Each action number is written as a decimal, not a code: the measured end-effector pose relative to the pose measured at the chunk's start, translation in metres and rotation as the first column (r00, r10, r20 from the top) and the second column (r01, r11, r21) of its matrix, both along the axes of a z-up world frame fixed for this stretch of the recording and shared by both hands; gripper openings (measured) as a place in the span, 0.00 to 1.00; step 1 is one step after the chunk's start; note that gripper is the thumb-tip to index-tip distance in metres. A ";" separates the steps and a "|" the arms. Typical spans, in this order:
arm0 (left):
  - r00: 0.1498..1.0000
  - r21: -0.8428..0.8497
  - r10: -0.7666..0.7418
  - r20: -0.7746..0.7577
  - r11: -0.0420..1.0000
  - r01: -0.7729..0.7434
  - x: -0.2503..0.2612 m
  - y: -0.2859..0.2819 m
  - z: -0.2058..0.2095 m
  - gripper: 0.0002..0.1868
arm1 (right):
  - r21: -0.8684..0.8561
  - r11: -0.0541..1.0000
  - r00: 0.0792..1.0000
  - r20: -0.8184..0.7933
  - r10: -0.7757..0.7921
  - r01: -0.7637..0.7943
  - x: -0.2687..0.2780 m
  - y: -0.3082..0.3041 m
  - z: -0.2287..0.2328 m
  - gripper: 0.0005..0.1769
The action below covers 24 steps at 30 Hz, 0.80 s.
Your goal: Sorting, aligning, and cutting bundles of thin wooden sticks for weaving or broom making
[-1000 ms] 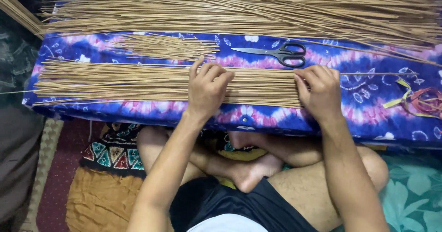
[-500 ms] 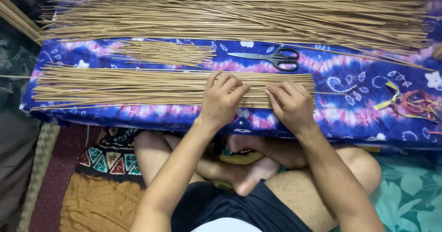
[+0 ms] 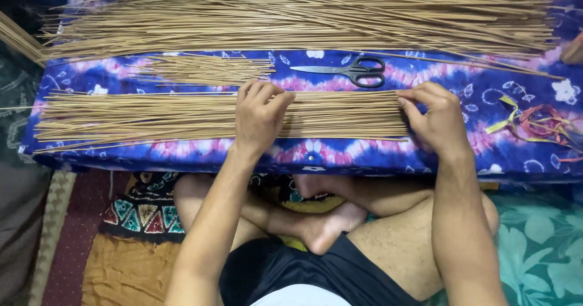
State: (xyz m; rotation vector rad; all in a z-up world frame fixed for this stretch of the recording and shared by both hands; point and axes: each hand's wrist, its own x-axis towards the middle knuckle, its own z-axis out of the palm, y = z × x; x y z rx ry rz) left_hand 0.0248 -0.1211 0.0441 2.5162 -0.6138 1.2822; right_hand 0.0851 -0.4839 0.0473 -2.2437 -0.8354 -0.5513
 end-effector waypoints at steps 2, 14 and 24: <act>1.000 -0.001 0.001 -0.010 1.000 -0.001 0.002 0.002 -0.004 0.04 | -0.008 1.000 1.000 0.000 -0.017 0.017 0.003 -0.005 -0.006 0.08; 0.985 0.018 -0.029 -0.167 0.999 0.032 0.004 0.007 -0.011 0.02 | -0.028 0.996 0.996 0.018 -0.090 0.090 0.010 -0.015 -0.020 0.08; 0.899 0.008 -0.094 -0.429 0.994 0.108 -0.004 0.016 -0.007 0.09 | -0.028 0.995 0.995 -0.028 -0.100 0.099 0.009 -0.018 -0.023 0.08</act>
